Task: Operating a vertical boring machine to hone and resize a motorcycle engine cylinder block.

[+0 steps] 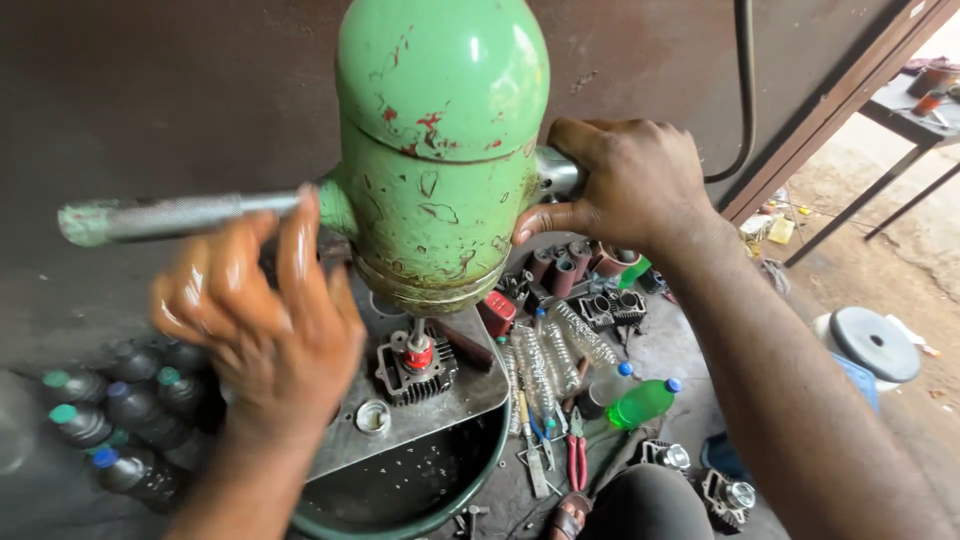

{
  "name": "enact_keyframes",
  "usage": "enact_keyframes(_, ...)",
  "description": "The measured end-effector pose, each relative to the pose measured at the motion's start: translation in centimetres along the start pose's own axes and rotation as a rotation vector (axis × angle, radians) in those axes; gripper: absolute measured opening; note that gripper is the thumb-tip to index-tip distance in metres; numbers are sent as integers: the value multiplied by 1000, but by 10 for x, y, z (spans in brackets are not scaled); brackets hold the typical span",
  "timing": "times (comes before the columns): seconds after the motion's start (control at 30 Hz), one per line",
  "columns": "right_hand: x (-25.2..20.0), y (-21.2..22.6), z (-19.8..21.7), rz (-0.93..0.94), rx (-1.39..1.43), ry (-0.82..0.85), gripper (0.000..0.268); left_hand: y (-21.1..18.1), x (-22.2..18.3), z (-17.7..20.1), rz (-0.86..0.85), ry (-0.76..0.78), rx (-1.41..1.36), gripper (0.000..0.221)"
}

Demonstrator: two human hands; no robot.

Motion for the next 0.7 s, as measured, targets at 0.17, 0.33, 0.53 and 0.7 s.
enact_keyframes(0.17,-5,2,-3,176,-56,-224,118,37,91,16,-225,581,360,25)
enact_keyframes(0.33,-1,-9,-20,116,-42,-116,56,36,104,12,-214,856,344,30)
enact_keyframes(0.53,9,-11,-26,139,-59,-181,38,34,98,12,-223,816,357,29)
enact_keyframes(0.7,12,-9,-30,152,-104,-212,47,37,91,7,-240,790,366,27)
Point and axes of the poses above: each hand's wrist, its own x-axis towards the middle knuckle, its own z-axis out of the back of the hand, y = z × x, the point moved 1 cm from there along x, towards the middle knuckle
